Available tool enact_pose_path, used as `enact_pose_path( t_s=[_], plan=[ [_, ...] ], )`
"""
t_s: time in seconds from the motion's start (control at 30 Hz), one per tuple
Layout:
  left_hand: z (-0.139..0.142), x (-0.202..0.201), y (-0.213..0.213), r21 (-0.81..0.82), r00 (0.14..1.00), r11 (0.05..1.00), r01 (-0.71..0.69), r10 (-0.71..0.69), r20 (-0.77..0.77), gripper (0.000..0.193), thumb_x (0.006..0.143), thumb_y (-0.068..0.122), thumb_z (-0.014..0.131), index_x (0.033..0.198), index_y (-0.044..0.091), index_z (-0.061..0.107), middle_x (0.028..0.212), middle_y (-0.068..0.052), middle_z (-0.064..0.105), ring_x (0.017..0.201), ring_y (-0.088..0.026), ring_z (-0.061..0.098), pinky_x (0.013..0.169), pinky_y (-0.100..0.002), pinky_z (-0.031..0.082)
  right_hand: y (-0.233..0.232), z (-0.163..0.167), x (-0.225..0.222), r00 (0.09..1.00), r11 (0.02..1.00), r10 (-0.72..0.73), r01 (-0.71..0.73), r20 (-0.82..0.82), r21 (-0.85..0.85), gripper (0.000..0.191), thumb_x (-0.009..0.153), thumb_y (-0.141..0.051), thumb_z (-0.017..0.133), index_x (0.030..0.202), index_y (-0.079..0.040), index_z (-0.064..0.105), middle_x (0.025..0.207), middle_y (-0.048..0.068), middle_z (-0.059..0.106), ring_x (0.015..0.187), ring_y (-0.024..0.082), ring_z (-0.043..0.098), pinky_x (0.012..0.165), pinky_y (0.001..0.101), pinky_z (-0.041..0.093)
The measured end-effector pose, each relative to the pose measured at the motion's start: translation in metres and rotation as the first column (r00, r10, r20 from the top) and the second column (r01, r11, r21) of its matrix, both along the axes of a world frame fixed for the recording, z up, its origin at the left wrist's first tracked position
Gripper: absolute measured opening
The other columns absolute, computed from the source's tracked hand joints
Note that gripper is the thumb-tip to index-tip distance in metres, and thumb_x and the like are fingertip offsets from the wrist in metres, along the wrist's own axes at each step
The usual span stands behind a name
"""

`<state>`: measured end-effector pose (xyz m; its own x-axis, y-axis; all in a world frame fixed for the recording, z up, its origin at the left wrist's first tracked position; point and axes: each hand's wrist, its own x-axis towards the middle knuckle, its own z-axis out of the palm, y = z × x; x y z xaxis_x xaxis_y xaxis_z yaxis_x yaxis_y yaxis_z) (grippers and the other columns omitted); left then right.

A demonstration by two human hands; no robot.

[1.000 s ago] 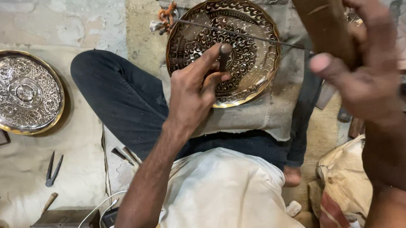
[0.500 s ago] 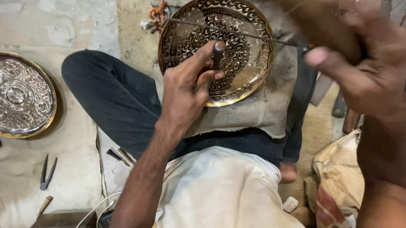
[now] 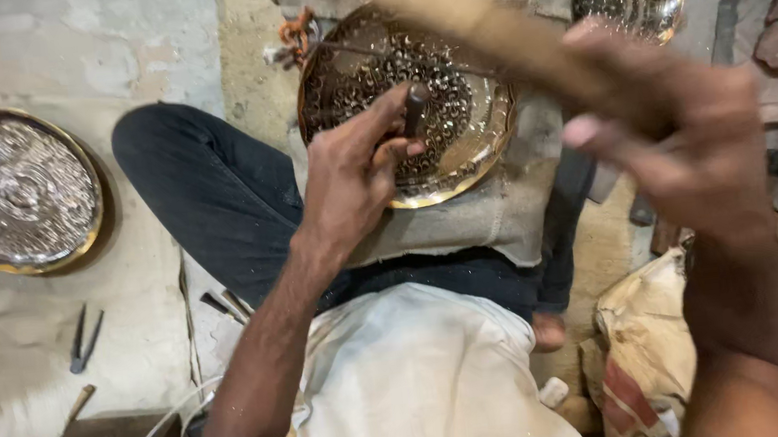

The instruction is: The person sits on the floor and uses a chisel and wooden mallet to engrave a decorative pattern into a brass plate. They repeatedly strike the chisel to create indentations in the metal surface.

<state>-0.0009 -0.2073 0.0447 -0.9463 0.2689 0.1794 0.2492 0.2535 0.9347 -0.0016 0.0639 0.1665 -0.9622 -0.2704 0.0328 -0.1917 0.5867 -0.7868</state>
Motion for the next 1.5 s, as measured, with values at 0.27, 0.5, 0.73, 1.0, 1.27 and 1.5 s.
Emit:
enact_pose_path(
  t_s=[0.27,0.5,0.73,1.0,1.27,1.5],
  plan=[
    [0.005,-0.002,0.0,0.013,1.0,1.0,0.014,-0.014,0.001,0.058,0.097,-0.014,0.061,0.147,0.014,0.054,0.124,-0.016,0.073,0.102,-0.02,0.08,0.084,-0.027,0.07,0.0,0.007,-0.001,0.994,0.994,0.083,-0.078,-0.066,0.075,0.053,0.102,-0.019,0.076,0.152,-0.015,0.056,0.106,0.009,0.076,0.063,0.008,0.064,0.052,0.0232,0.053],
    [0.005,0.0,-0.001,-0.015,1.0,1.0,0.017,-0.018,-0.013,0.058,0.096,-0.013,0.059,0.147,0.013,0.053,0.119,-0.017,0.075,0.1,-0.019,0.08,0.08,-0.026,0.069,0.007,-0.009,0.009,0.986,0.992,0.124,-0.119,-0.113,0.051,0.053,0.098,-0.014,0.076,0.146,-0.012,0.056,0.097,0.009,0.074,0.066,0.008,0.065,0.061,0.0256,0.057],
    [-0.003,-0.006,0.0,-0.105,1.0,0.994,0.027,-0.026,0.015,0.034,0.102,-0.004,0.061,0.129,0.016,0.059,0.111,-0.013,0.077,0.093,-0.015,0.081,0.07,-0.024,0.068,0.005,-0.003,0.01,0.994,0.995,0.083,-0.078,-0.068,0.065,0.048,0.097,-0.014,0.073,0.142,-0.014,0.055,0.102,0.01,0.074,0.063,0.01,0.067,0.055,0.0291,0.055],
    [0.006,-0.003,-0.002,-0.039,1.0,0.999,0.03,-0.029,0.01,0.059,0.097,-0.012,0.062,0.149,0.015,0.053,0.123,-0.013,0.074,0.101,-0.017,0.08,0.085,-0.027,0.07,0.007,-0.007,0.016,0.986,0.986,0.149,-0.143,-0.076,0.088,0.056,0.1,-0.024,0.074,0.149,-0.014,0.05,0.089,0.008,0.068,0.069,0.013,0.065,0.064,0.0274,0.055],
    [0.013,-0.006,-0.003,-0.037,0.998,0.997,0.06,-0.061,-0.025,0.045,0.094,-0.013,0.063,0.135,0.004,0.062,0.12,-0.015,0.074,0.097,-0.018,0.079,0.083,-0.03,0.068,0.015,-0.004,0.017,0.985,0.962,0.166,-0.171,0.04,0.214,0.059,0.096,-0.025,0.074,0.149,-0.012,0.052,0.082,0.008,0.069,0.064,0.014,0.065,0.067,0.0308,0.054],
    [0.021,-0.006,-0.005,-0.044,0.997,0.996,0.08,-0.081,-0.02,0.049,0.089,-0.016,0.06,0.135,0.0,0.062,0.112,-0.015,0.076,0.095,-0.02,0.079,0.082,-0.032,0.066,0.008,-0.003,0.018,0.983,0.985,0.167,-0.163,-0.071,0.05,0.056,0.103,-0.025,0.071,0.152,-0.012,0.048,0.096,0.01,0.07,0.068,0.012,0.064,0.063,0.0268,0.051]
  ],
)
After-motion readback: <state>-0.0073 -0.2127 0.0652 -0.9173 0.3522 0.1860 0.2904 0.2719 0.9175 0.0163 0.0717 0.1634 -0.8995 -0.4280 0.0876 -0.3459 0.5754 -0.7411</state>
